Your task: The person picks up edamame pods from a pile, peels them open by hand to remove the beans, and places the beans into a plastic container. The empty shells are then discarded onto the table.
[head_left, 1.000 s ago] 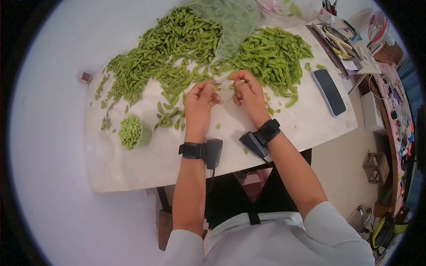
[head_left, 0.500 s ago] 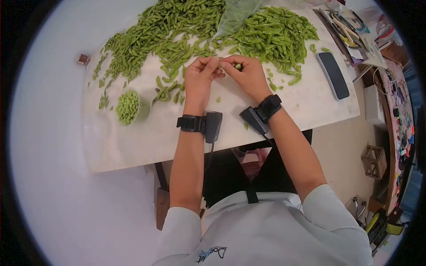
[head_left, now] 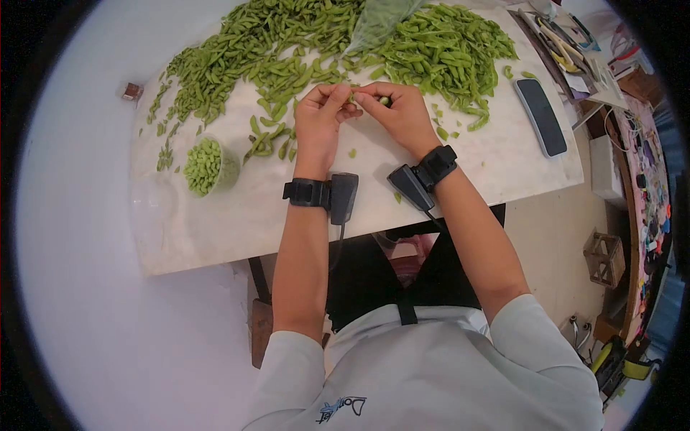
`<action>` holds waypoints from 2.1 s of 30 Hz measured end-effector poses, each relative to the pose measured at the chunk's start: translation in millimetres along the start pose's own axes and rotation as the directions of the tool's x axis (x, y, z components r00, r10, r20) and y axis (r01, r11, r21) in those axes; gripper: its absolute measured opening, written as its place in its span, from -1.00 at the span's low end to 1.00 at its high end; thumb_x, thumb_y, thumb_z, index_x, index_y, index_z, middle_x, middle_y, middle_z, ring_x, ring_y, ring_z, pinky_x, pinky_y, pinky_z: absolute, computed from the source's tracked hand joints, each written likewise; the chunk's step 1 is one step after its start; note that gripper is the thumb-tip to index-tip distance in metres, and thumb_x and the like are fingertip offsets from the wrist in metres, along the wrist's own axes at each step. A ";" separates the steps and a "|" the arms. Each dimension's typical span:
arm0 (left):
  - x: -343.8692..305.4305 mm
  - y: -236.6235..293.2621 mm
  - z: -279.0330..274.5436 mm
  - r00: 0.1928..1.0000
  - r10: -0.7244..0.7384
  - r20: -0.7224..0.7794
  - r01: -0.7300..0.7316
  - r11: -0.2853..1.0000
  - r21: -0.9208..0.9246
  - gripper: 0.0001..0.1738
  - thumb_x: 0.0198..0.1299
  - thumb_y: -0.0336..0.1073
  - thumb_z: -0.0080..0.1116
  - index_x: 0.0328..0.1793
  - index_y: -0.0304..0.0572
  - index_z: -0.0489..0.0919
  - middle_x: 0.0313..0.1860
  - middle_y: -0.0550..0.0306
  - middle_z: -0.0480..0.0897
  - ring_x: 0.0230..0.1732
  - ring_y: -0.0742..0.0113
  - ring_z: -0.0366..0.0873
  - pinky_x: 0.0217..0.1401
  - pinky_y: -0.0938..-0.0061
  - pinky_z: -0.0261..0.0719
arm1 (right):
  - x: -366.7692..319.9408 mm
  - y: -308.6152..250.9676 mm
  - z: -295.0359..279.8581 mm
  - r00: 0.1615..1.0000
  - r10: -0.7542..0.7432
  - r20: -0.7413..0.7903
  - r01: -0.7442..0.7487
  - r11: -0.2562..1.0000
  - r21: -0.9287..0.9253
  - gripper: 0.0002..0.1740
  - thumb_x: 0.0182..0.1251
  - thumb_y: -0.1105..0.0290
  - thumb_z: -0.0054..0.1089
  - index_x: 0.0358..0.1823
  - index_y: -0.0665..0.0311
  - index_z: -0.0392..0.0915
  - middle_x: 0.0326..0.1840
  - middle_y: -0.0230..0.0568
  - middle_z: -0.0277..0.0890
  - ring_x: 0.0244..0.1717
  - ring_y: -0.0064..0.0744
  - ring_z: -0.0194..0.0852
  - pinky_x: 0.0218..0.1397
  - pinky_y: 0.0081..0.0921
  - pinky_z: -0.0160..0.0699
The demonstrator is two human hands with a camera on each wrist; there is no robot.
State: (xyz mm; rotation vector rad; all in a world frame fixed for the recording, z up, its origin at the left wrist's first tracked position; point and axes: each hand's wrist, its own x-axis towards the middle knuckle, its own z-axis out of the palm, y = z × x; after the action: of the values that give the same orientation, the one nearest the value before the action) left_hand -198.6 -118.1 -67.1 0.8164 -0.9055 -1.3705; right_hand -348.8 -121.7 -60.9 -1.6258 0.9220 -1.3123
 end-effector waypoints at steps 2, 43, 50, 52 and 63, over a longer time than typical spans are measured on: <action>-0.7 0.5 0.7 1.000 0.005 0.003 -0.005 1.000 -0.006 -0.88 0.26 -0.32 0.15 -0.26 -0.20 0.52 -0.33 0.16 0.61 -0.38 0.41 0.53 -0.19 0.45 0.58 | -0.1 0.3 -0.2 1.000 0.001 0.005 -0.001 1.000 -0.010 -0.75 0.27 0.31 0.18 -0.23 0.39 0.64 -0.40 -0.26 0.66 -0.42 -0.66 0.53 -0.34 -0.65 0.46; -3.5 2.7 9.3 0.999 -0.014 0.045 0.007 0.990 0.141 -0.68 0.20 -0.42 0.18 0.06 -0.41 0.49 -0.16 0.00 0.63 -0.29 0.32 0.63 -0.21 0.46 0.66 | 3.0 7.3 -2.4 0.975 0.076 -0.208 -0.101 0.988 -0.115 -0.72 0.20 0.29 0.18 -0.20 0.38 0.60 -0.49 -0.26 0.55 -0.50 -0.50 0.45 -0.37 -0.56 0.41; -1.1 3.3 6.6 1.000 0.018 0.010 -0.019 0.998 0.057 -0.67 0.24 -0.41 0.15 0.10 -0.38 0.46 -0.13 -0.02 0.63 -0.26 0.32 0.61 -0.20 0.46 0.64 | 7.4 10.8 -3.9 0.925 0.064 -0.375 -0.037 0.996 0.080 -0.76 0.29 0.31 0.09 -0.23 0.36 0.60 -0.51 -0.35 0.50 -0.45 -0.57 0.40 -0.32 -0.58 0.38; -0.7 0.7 5.8 0.998 0.055 -0.005 -0.054 0.997 0.058 -0.69 0.24 -0.39 0.15 0.07 -0.37 0.48 -0.13 -0.01 0.63 -0.27 0.34 0.60 -0.20 0.48 0.62 | 6.0 8.7 -2.4 0.955 0.111 -0.276 -0.069 0.985 0.159 -0.75 0.32 0.29 0.07 -0.27 0.35 0.60 -0.53 -0.39 0.46 -0.46 -0.59 0.35 -0.35 -0.58 0.35; -1.0 -2.3 6.0 0.977 0.214 0.005 -0.196 0.885 0.423 -0.78 0.19 -0.31 0.24 -0.10 -0.27 0.66 -0.30 0.26 0.61 -0.36 0.58 0.46 -0.29 0.68 0.43 | 0.8 3.0 -0.6 0.994 0.105 0.020 -0.106 0.992 0.063 -0.70 0.29 0.24 0.08 -0.48 0.35 0.45 -0.61 -0.38 0.35 -0.53 -0.62 0.18 -0.43 -0.59 0.22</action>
State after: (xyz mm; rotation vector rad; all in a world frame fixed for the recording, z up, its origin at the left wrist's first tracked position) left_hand -205.0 -117.0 -66.6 1.0377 -1.2431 -0.9787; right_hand -349.3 -123.6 -63.3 -1.5159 0.9339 -1.2419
